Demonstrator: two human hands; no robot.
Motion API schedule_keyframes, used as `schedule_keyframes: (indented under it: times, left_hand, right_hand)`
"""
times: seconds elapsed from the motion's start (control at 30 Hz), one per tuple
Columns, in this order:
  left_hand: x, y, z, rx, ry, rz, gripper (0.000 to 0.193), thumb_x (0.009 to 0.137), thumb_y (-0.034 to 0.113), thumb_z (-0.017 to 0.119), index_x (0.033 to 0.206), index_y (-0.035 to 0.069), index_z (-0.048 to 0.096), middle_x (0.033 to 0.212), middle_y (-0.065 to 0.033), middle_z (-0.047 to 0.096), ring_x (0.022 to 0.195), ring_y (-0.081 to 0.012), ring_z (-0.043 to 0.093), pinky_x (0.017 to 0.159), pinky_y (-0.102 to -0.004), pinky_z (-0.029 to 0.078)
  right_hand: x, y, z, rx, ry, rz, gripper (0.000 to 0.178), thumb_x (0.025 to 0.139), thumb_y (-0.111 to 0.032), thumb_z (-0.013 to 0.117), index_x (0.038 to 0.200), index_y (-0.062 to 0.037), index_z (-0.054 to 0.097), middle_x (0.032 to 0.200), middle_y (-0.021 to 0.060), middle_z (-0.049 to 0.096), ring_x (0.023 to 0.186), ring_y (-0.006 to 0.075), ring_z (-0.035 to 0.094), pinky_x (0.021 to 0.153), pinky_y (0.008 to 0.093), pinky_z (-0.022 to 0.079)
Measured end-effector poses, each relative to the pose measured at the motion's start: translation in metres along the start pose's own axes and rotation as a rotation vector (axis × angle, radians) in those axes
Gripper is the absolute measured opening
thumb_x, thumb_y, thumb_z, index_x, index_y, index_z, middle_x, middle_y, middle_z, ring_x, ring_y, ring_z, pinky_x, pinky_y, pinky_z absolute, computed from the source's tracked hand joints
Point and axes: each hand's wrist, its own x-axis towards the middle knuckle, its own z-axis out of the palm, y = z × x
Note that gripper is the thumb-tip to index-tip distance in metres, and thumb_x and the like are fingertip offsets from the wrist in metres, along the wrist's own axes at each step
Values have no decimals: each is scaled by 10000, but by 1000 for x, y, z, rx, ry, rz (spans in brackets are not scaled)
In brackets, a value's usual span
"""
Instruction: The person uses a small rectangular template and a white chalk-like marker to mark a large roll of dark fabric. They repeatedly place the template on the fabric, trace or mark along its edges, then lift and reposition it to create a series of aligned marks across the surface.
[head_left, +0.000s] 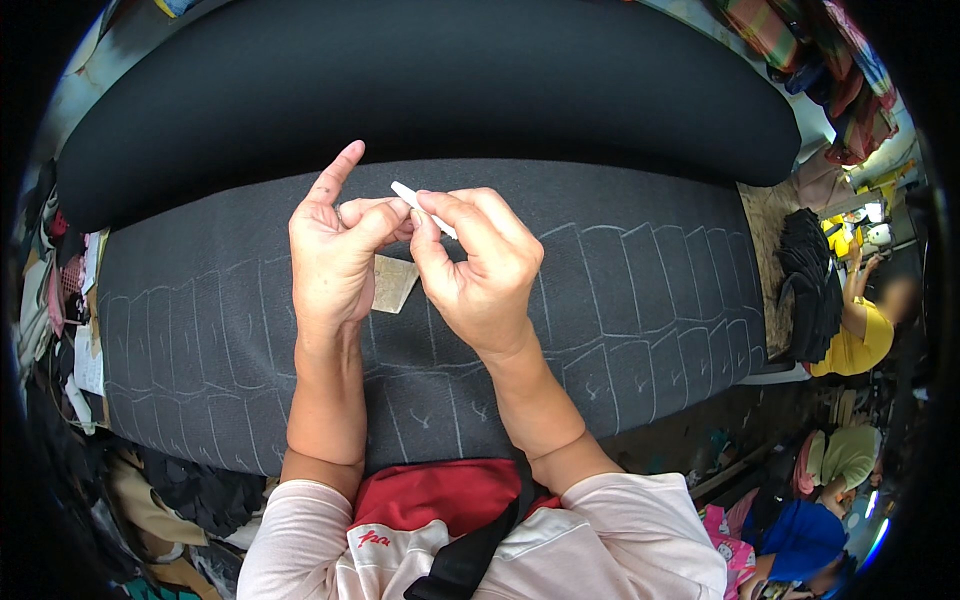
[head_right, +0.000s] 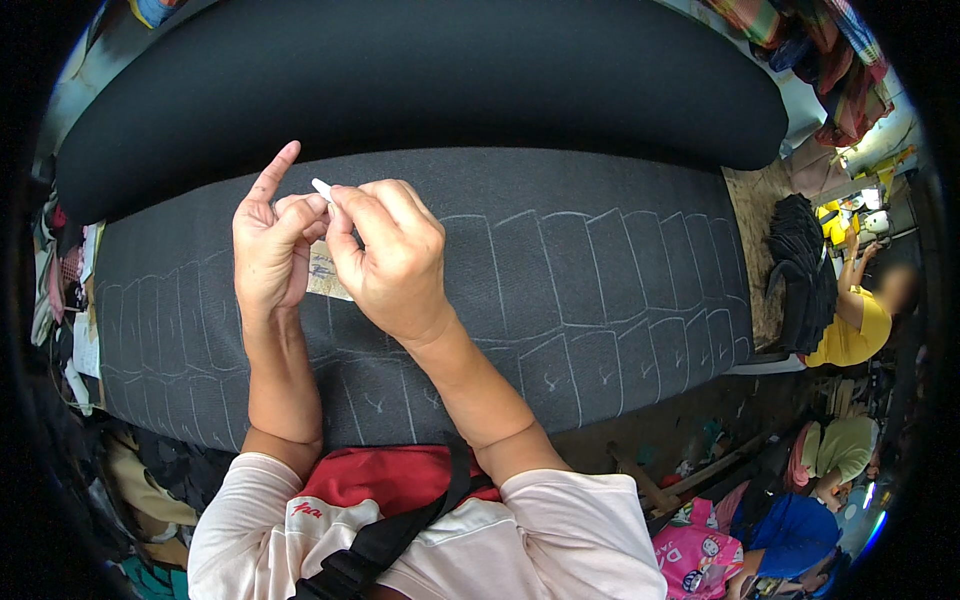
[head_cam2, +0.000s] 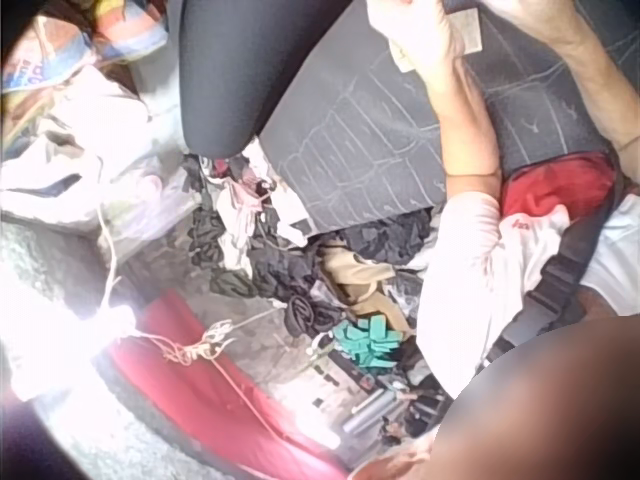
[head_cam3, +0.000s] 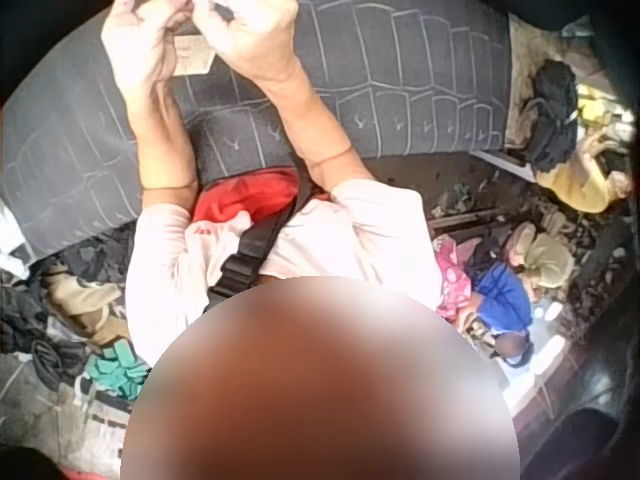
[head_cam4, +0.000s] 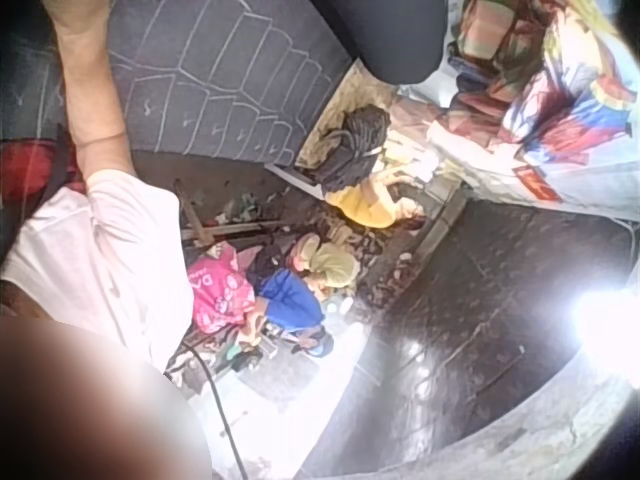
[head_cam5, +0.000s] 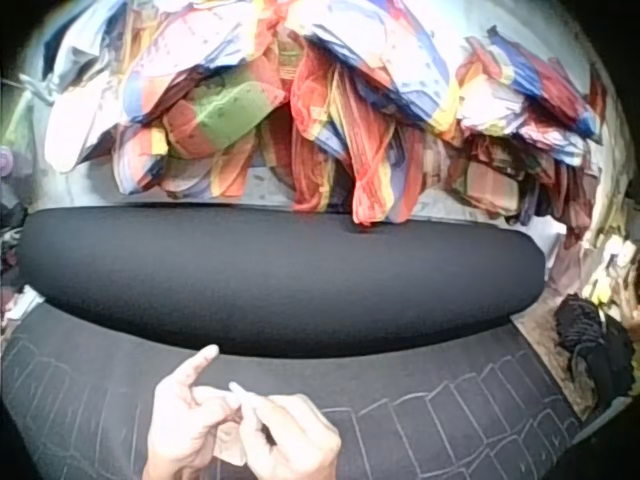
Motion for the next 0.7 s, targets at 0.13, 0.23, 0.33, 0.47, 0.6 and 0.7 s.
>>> schedule_keyframes:
  times: [0.13,0.23,0.33,0.47,0.6,0.7]
  left_hand:
    - [0,-1,0,2,-10,32,679,745,-93,641,1307,-159,266,734,-153,670,652,-176,665,663,-270,557]
    - [-2,-3,4,10,-13,89,668,741,-104,635,1303,-152,278,738,-144,670,673,-176,667,660,-274,558]
    - [-2,-5,9,103,24,165,656,741,-112,620,1313,-115,300,744,-130,666,679,-159,660,655,-261,550]
    - [-2,-6,10,238,29,219,627,733,-125,600,1308,-64,358,750,-115,659,693,-128,646,663,-231,533]
    - [-1,-8,7,352,8,259,482,734,-124,586,1204,-70,497,776,-105,648,708,-105,629,668,-206,517]
    - [2,-11,3,304,-60,207,327,755,-99,585,1081,-81,604,789,-69,628,695,-86,600,676,-201,504]
  right_hand:
    - [-1,-2,0,16,-2,44,141,732,38,665,873,39,651,741,99,630,635,134,623,530,231,485]
    - [-3,-6,1,190,-5,279,101,793,15,642,888,48,644,738,71,628,633,93,598,521,203,460]
    - [-2,-5,-2,442,-67,534,119,891,-55,573,916,48,629,725,20,605,628,59,561,540,173,433]
    - [-1,-1,-7,705,-121,804,168,920,-126,541,930,28,609,696,10,565,594,61,526,533,184,423]
    - [-1,3,-8,990,-117,967,182,932,-156,522,910,10,594,685,8,539,568,72,511,520,198,426]
    - [0,7,-9,996,-121,1010,177,929,-154,528,896,7,591,688,13,542,564,80,517,517,201,430]
